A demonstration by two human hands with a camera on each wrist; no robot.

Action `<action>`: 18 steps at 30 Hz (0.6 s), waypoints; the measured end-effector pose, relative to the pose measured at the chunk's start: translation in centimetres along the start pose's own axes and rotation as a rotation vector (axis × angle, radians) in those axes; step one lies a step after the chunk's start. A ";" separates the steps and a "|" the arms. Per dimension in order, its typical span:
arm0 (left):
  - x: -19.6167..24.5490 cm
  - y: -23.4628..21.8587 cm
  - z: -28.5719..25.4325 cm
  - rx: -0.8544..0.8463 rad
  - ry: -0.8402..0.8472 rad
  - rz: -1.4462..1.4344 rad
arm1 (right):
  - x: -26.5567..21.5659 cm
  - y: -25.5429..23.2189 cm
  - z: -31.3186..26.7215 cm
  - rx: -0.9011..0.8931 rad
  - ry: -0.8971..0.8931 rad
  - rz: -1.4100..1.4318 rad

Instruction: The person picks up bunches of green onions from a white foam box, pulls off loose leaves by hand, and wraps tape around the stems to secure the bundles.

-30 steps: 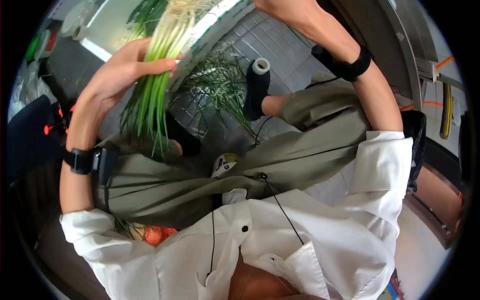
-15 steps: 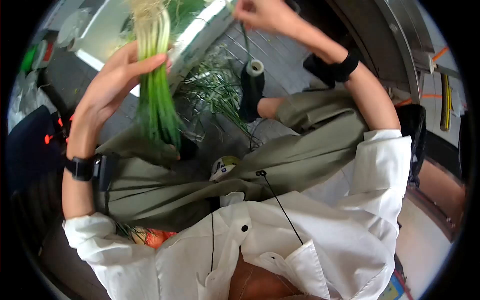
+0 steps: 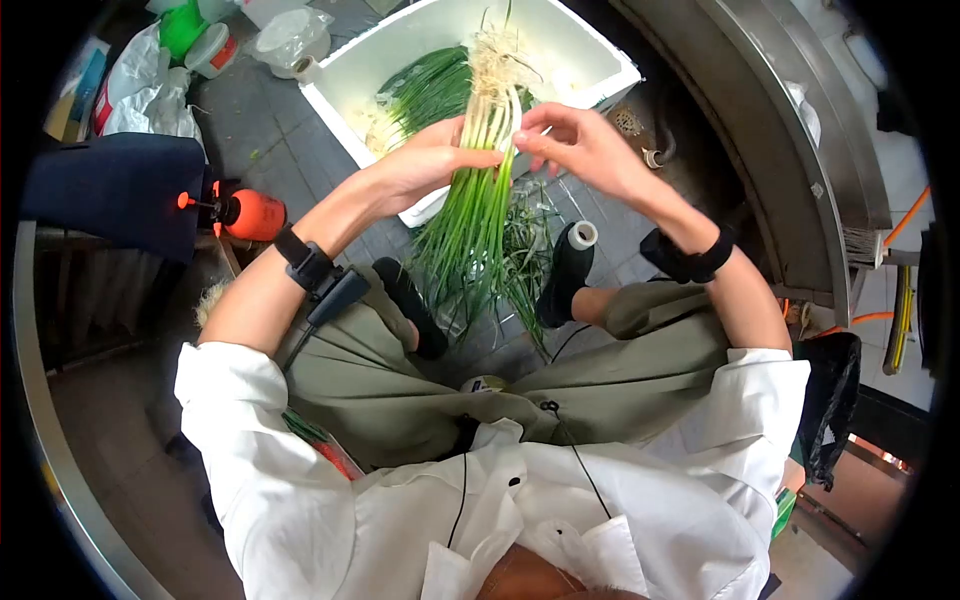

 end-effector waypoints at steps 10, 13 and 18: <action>1.2 -1.5 0.2 0.103 0.105 -0.096 | 0.4 -0.8 1.5 0.094 -0.044 0.112; 1.5 -1.5 0.0 0.118 0.128 -0.138 | 0.7 -0.1 1.9 0.070 -0.047 0.157; 1.2 -2.3 0.1 0.163 0.138 -0.089 | 0.0 0.7 2.3 0.031 -0.024 0.224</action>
Point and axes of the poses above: each hand's wrist, its own z-axis towards the middle knuckle, its own y-axis out of the palm, x = y × z, the point moved 7 cm from there along z, towards the middle knuckle, and after that the axes turned 1 degree about -x, right-handed, at the moved point
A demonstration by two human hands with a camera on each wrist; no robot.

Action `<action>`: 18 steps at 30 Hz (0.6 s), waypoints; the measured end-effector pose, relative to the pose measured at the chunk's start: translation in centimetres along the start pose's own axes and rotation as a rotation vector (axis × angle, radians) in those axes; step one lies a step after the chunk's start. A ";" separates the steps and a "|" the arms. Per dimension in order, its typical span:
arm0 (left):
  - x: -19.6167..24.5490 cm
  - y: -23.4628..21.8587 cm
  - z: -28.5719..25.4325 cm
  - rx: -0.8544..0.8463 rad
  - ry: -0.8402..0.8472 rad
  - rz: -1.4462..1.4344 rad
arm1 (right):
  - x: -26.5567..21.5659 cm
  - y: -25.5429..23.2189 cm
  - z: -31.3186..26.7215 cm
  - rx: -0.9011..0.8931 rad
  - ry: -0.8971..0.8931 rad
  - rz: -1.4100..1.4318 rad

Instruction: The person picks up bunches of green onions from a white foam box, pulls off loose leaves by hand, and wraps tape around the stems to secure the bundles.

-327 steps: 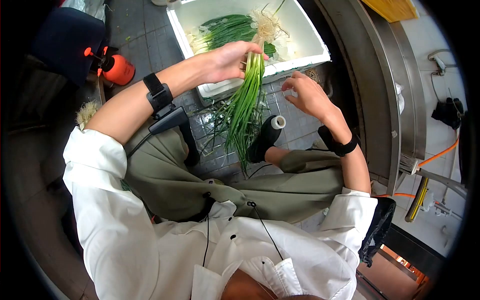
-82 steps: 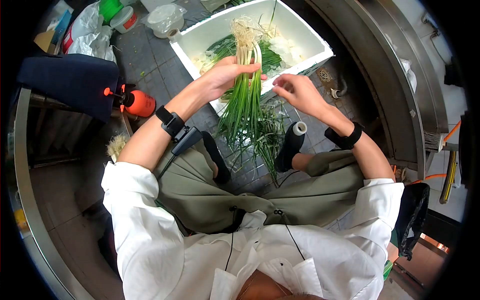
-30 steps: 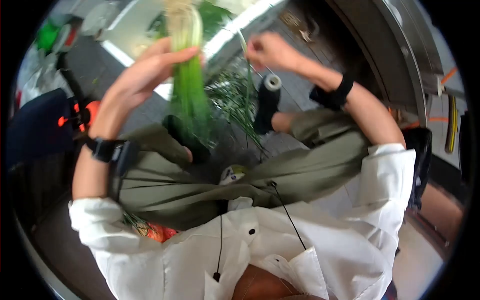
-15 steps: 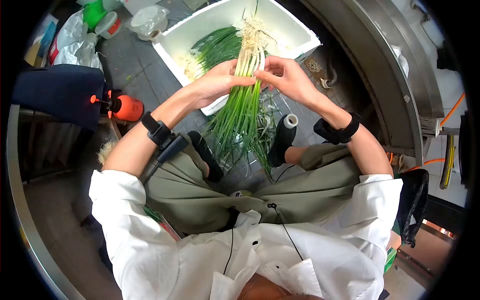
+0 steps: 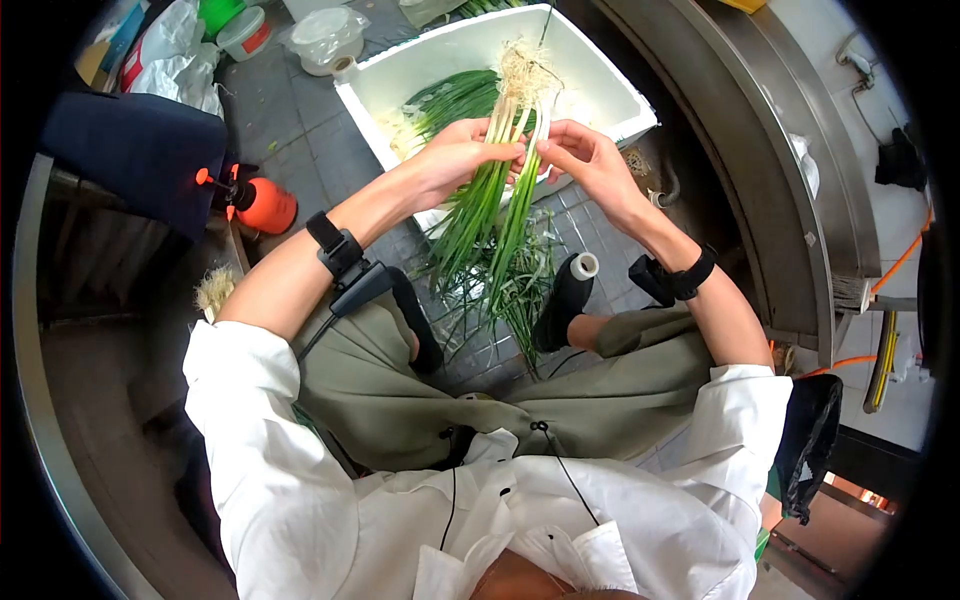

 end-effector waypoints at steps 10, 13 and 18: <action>0.9 0.3 -0.7 -0.044 0.032 -0.114 | -0.4 -0.4 0.9 -0.016 0.056 -0.031; 0.8 -0.2 -0.5 -0.071 0.005 -0.087 | 0.3 -1.0 1.2 0.011 0.067 -0.056; 0.5 -0.6 -0.2 -0.008 0.018 -0.029 | 0.4 -0.3 1.1 0.009 0.031 -0.021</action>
Point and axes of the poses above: each hand's wrist, its own z-axis towards the middle knuckle, its own y-axis out of the palm, x = y × z, the point moved 7 cm from there along z, towards the middle knuckle, and after that the axes turned 1 degree about -x, right-handed, at the moved point
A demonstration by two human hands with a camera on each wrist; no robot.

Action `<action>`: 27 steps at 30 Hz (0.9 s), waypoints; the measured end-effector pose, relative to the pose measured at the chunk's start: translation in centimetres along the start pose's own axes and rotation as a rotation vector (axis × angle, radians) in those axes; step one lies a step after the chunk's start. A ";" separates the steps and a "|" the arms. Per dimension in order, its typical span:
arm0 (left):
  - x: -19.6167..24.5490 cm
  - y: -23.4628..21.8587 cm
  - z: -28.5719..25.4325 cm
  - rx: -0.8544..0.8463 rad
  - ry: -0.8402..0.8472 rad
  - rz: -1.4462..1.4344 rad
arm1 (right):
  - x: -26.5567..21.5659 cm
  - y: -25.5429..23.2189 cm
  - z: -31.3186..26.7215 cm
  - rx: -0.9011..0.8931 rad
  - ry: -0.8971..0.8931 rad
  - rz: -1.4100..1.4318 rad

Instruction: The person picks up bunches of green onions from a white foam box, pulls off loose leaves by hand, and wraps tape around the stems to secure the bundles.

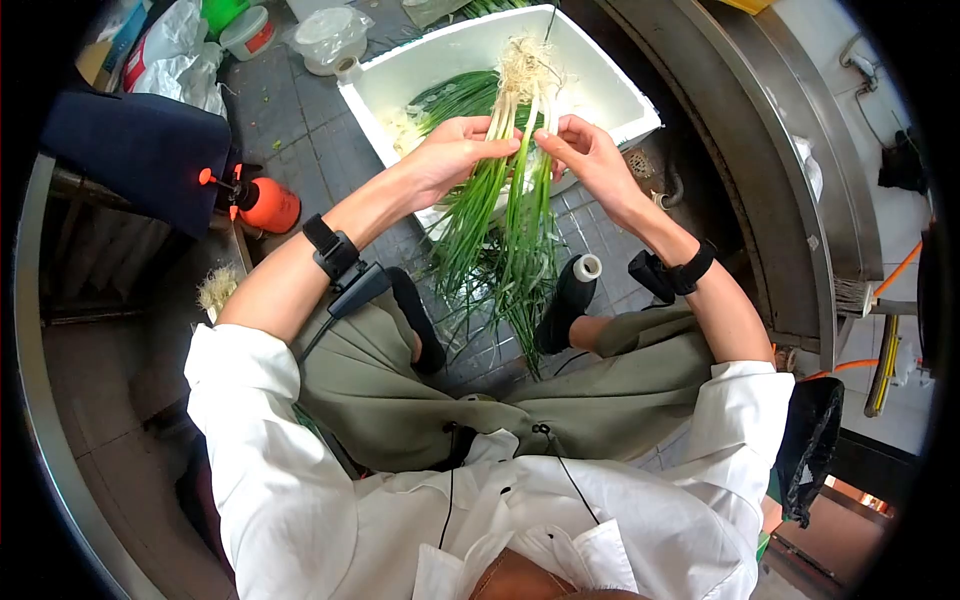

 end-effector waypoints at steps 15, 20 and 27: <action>-0.2 0.3 0.4 -0.055 0.009 0.004 | -0.3 -0.9 -0.3 0.009 -0.061 -0.019; -0.3 0.8 0.2 -0.055 -0.014 0.015 | -0.7 -0.3 -0.6 0.000 -0.056 -0.061; -0.1 0.6 0.5 -0.011 0.000 0.125 | -0.1 -0.9 -0.6 0.129 -0.146 -0.138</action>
Point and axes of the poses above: each hand's wrist, its own z-axis towards the middle knuckle, its own y-axis out of the palm, x = y × z, the point moved 7 cm from there along z, towards the middle knuckle, and after that the axes turned 1 degree about -x, right-handed, at the moved point
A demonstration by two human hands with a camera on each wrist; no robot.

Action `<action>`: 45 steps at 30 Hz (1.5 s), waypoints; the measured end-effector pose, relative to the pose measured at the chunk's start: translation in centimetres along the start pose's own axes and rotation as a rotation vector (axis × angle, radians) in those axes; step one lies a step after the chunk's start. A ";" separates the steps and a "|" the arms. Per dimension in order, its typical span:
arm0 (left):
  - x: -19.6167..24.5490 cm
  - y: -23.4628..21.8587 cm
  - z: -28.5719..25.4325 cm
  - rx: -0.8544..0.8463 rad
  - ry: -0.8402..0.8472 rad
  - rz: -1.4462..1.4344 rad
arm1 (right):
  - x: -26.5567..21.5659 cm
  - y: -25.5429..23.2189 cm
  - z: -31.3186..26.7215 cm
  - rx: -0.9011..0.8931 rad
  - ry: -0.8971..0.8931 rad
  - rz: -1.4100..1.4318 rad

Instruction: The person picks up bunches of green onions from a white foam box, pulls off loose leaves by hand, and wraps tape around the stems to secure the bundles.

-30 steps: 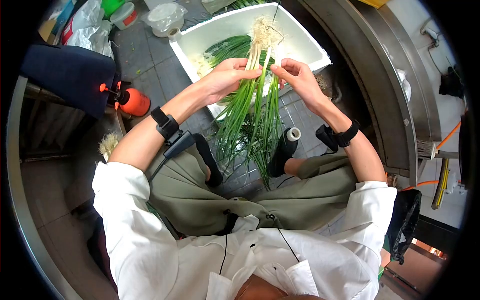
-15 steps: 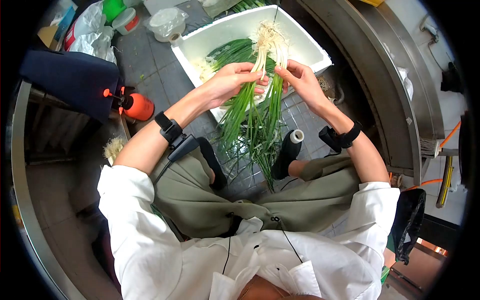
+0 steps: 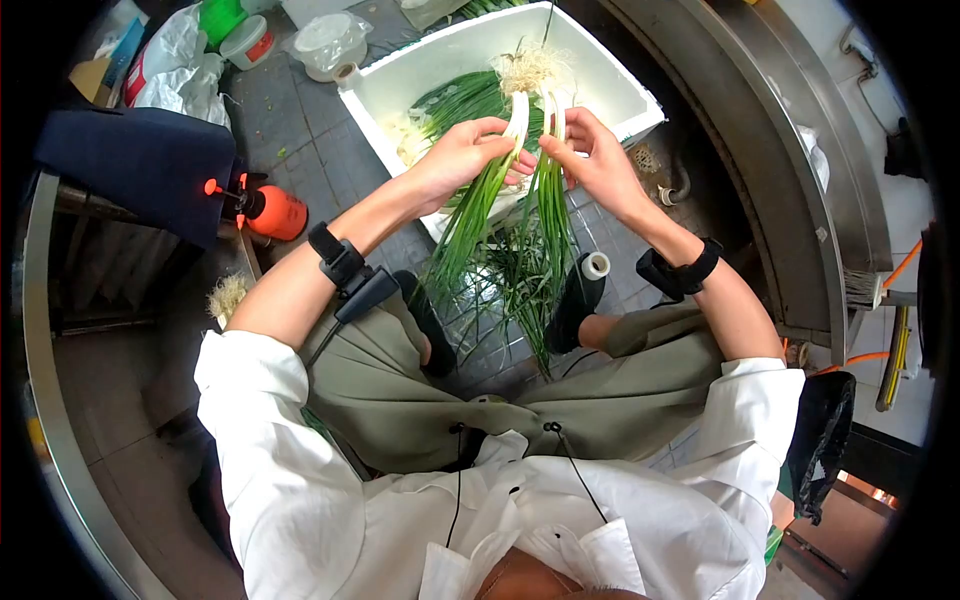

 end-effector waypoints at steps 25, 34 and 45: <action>0.5 0.3 -0.8 0.063 -0.026 0.100 | 0.5 0.8 -0.3 -0.195 0.139 -0.141; 0.0 0.4 -0.3 0.017 0.020 0.291 | 0.8 -0.3 -0.5 -0.176 0.137 -0.151; 0.4 -0.5 -0.4 0.013 0.002 0.184 | 1.2 -1.2 -0.3 -0.247 0.131 -0.128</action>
Point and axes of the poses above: each hand's wrist, its own z-axis towards the middle knuckle, its own y-axis out of the palm, x = y × z, the point moved 7 cm from there along z, towards the middle knuckle, and after that the axes turned 1 degree about -x, right-handed, at the moved point
